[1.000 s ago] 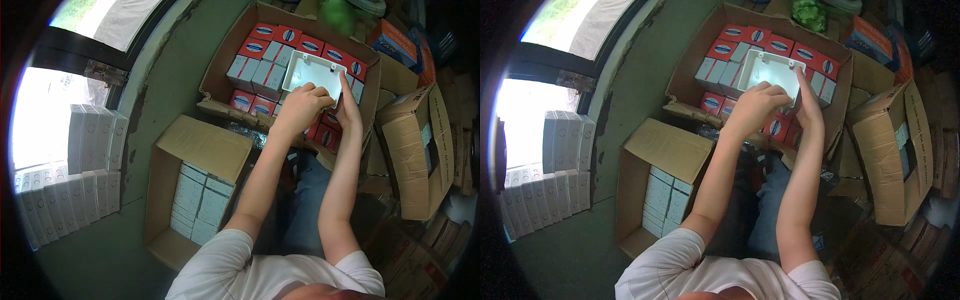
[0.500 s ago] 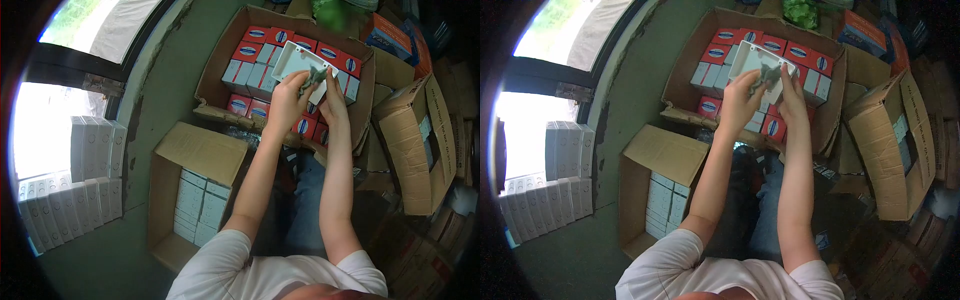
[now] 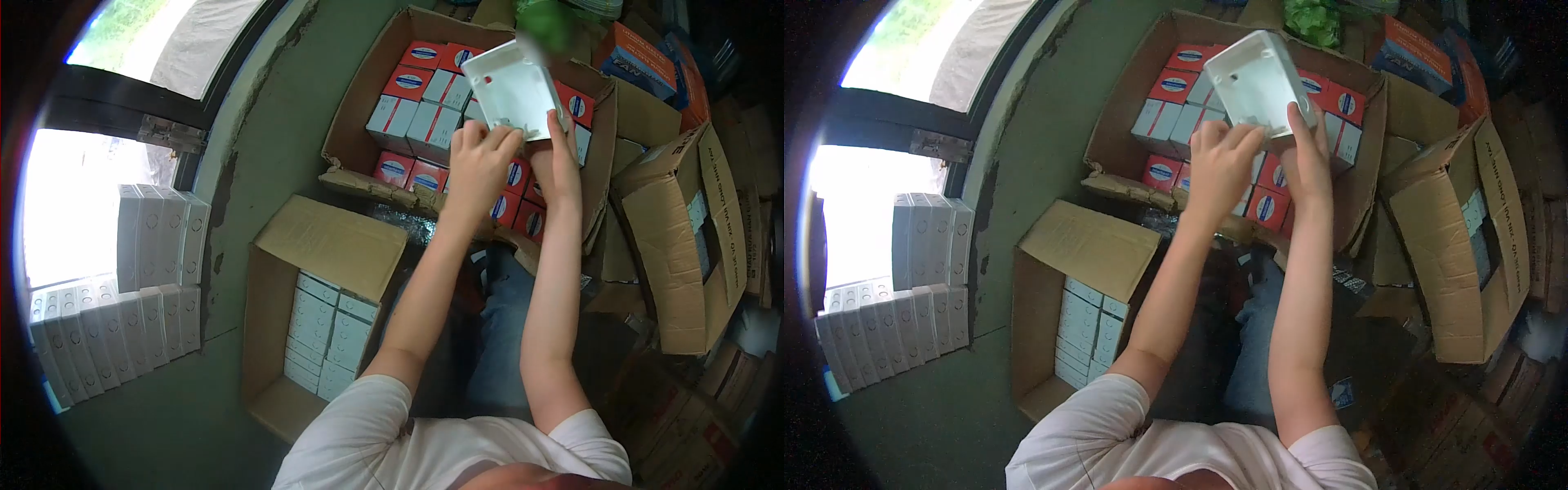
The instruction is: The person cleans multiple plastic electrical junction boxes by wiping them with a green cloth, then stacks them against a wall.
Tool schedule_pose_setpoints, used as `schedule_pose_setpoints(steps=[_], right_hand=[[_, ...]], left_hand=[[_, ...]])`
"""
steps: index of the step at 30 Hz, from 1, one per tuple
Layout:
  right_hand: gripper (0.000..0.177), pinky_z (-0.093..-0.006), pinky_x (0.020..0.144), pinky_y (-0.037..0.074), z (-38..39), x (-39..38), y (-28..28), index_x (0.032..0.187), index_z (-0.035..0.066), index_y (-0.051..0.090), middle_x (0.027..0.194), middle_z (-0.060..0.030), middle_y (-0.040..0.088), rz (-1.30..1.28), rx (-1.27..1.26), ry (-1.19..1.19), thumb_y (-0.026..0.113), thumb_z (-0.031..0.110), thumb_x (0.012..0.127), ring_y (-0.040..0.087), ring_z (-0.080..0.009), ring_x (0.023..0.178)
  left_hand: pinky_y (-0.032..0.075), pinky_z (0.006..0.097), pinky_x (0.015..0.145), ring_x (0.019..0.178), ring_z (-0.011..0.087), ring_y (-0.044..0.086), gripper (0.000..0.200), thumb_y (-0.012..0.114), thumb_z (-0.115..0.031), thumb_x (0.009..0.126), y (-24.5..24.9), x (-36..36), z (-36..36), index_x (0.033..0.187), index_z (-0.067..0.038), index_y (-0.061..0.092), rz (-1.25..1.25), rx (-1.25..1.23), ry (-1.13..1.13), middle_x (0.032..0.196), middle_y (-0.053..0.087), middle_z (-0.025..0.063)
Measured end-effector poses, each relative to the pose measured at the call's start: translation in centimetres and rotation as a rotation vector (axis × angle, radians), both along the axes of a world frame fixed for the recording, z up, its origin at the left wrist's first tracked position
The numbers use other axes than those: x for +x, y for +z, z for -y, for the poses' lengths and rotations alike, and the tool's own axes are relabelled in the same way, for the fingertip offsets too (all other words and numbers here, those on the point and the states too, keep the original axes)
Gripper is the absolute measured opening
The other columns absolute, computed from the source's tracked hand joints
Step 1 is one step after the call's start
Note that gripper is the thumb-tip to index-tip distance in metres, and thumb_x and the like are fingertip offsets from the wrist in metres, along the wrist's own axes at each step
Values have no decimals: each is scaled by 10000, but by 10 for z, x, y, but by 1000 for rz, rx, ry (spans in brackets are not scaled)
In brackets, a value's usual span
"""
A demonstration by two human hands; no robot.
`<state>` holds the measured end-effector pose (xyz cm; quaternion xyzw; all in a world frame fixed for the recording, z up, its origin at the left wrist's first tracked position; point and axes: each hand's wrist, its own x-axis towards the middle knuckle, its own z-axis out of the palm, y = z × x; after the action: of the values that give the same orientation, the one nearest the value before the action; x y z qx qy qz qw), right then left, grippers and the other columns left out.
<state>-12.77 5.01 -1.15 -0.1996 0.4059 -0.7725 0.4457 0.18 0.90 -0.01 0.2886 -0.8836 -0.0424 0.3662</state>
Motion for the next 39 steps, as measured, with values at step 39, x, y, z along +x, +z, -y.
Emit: schedule_pose_setpoints(steps=[39], right_hand=[[530, -338, 1074, 343, 4, 22, 28, 1313, -28, 496, 1347, -156, 523, -731, 120, -391, 675, 267, 911, 489, -206, 1257]], left_hand=[[524, 372, 628, 782, 258, 662, 255, 608, -63, 788, -8, -2, -13, 1016, -167, 652, -134, 221, 12, 966, 657, 8]])
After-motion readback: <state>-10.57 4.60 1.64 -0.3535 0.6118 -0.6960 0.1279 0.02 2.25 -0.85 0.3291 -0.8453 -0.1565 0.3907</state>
